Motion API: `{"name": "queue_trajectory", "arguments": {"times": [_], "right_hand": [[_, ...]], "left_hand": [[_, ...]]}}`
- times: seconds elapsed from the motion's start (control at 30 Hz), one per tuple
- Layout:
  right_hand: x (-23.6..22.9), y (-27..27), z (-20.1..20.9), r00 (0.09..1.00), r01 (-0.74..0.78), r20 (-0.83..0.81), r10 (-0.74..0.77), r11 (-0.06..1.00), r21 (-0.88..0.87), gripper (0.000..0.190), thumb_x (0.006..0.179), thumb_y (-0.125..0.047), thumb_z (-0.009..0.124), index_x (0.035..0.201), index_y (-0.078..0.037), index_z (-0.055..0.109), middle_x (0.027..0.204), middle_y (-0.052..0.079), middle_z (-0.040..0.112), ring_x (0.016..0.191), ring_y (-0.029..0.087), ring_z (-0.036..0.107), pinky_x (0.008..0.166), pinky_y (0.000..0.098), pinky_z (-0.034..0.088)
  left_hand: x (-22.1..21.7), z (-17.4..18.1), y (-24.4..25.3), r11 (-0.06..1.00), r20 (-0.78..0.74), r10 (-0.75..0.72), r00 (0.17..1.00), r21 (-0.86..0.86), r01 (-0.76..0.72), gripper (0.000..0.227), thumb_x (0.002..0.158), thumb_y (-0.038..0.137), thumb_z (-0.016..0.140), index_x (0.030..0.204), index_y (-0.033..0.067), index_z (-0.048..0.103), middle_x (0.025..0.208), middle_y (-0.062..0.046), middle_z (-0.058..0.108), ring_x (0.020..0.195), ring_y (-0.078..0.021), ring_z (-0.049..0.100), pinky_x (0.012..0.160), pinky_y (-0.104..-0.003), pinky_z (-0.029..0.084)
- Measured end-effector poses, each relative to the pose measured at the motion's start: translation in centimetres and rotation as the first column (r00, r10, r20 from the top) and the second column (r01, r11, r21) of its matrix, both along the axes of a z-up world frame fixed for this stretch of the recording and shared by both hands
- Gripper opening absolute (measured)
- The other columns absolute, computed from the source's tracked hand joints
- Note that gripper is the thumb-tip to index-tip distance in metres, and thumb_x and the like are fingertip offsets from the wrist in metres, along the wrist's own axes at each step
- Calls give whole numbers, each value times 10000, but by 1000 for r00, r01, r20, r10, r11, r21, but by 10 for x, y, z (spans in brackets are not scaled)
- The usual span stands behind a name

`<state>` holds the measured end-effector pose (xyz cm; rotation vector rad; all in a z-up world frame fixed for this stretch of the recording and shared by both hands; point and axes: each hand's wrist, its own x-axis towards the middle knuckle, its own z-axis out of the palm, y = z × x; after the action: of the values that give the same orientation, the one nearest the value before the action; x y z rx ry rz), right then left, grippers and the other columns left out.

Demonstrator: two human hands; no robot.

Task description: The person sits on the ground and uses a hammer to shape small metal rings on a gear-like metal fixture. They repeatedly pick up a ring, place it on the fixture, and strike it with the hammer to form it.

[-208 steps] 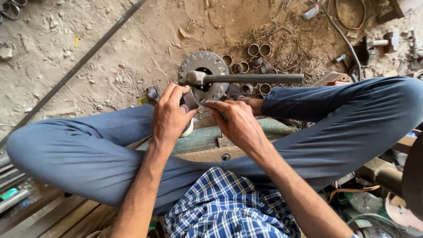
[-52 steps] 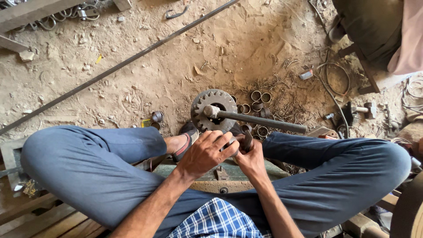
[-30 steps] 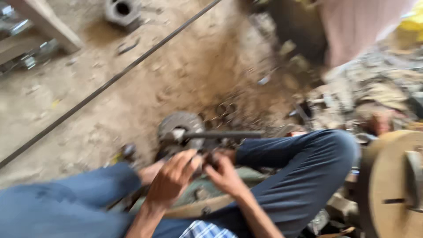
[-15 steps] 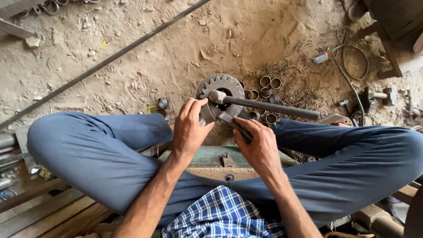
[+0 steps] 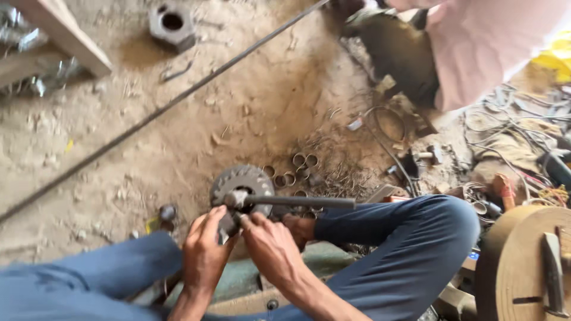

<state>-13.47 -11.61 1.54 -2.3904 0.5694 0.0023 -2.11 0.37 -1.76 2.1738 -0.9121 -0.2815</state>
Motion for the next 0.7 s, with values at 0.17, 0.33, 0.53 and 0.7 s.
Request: {"name": "queue_trajectory", "arguments": {"times": [0.17, 0.33, 0.53, 0.7], "right_hand": [[-10, -6, -14, 979, -86, 176, 104, 990, -110, 574, 828, -8, 608, 1399, 35, 562, 998, 185, 631, 776, 377, 694, 641, 437, 553], [-10, -6, -9, 998, 6, 54, -10, 996, 85, 364, 956, -138, 664, 1309, -53, 635, 904, 164, 629, 713, 373, 671, 617, 463, 529], [-24, -10, 6, 983, 101, 130, -127, 977, 188, 278, 922, -136, 685, 1190, -64, 700, 924, 139, 666, 798, 346, 683, 680, 437, 547], [-24, -6, 18, 977, 128, 139, -163, 963, 236, 341, 906, -126, 682, 1241, -66, 701, 950, 152, 664, 815, 357, 674, 689, 444, 543]], "left_hand": [[4, -5, 1, 994, -84, 92, 992, 66, -86, 638, 628, 191, 934, 1203, 56, 692, 1074, -205, 728, 983, -363, 719, 834, -422, 580], [6, -20, 5, 999, 18, -21, 1000, -38, 22, 631, 633, 182, 915, 1182, 25, 645, 1179, -199, 706, 1082, -378, 691, 906, -437, 561], [2, -41, 8, 999, 0, 1, 1000, -54, -1, 517, 682, 89, 855, 1120, 35, 584, 1265, -145, 710, 1146, -352, 685, 938, -429, 557], [6, -46, 11, 999, 23, 33, 999, -1, -33, 704, 629, 121, 894, 1281, 64, 634, 1178, -137, 723, 1095, -337, 699, 929, -432, 556]]}}
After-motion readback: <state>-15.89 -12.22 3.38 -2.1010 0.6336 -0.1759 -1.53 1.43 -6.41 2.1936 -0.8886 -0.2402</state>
